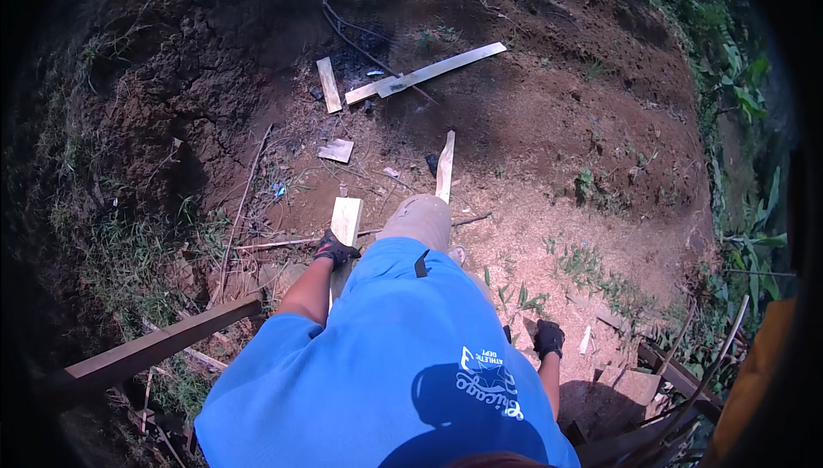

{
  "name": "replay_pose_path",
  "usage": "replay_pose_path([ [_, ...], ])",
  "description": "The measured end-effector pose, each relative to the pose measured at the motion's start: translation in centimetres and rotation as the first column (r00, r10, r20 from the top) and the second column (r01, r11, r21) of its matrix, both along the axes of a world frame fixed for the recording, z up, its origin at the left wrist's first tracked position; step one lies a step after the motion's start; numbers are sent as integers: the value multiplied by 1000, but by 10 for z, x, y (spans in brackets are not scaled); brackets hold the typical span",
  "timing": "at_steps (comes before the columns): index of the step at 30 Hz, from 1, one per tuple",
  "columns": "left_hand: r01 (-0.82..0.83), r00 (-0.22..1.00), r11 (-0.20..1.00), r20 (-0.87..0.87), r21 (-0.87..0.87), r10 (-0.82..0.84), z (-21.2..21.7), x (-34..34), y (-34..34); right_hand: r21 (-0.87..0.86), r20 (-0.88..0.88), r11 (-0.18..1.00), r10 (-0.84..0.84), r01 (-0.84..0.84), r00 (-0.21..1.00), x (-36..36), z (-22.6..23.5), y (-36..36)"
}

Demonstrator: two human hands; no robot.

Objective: The person uses a handsaw to cut through a wooden beam that is part of a structural frame. They then move to the ground to handle and sort various wood pieces by hand.

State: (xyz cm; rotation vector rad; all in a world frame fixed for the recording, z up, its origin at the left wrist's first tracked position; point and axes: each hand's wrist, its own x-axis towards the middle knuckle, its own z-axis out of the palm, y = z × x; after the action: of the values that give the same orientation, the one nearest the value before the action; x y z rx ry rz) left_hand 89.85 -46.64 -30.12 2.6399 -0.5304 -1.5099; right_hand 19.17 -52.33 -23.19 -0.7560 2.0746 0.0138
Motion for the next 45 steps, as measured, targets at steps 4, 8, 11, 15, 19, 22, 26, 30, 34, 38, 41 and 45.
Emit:
replay_pose_path([
  [4,237,948,970,229,-53,-220,82,-20,-124,-351,-190,901,200,-257,961,3,-14,-91],
  [8,310,929,940,256,-142,-268,44,25,-187,-461,-37,873,160,-159,986,51,3,-179],
  [11,392,910,910,202,-136,-361,43,69,-263,-461,40,887,23,-2,999,114,8,-221],
  [15,472,857,869,309,-150,-412,-13,134,-345,-320,-236,902,221,-290,946,143,-48,-238],
  [19,440,877,889,274,-128,-394,-21,187,-412,111,-350,759,634,-642,689,163,-65,-207],
  [22,409,875,891,362,-196,-322,-5,222,-465,247,-276,690,723,-680,633,194,-44,-207],
  [26,333,886,916,407,-224,-223,-28,313,-510,302,-215,551,834,-778,507,217,-11,-244],
  [30,267,820,950,557,-164,-134,3,377,-569,316,-202,512,859,-799,470,227,10,-243],
  [34,302,761,945,629,-124,-161,30,424,-611,375,-336,507,855,-776,396,247,16,-252],
  [38,363,837,916,492,-173,-239,3,433,-618,78,-621,704,588,-706,517,243,-2,-241],
  [41,496,790,857,481,-135,-381,-28,355,-601,-48,-637,756,480,-653,603,252,-2,-222],
  [45,834,551,552,29,6,-834,-70,259,-555,-4,-581,893,365,-451,728,267,2,-198],
])
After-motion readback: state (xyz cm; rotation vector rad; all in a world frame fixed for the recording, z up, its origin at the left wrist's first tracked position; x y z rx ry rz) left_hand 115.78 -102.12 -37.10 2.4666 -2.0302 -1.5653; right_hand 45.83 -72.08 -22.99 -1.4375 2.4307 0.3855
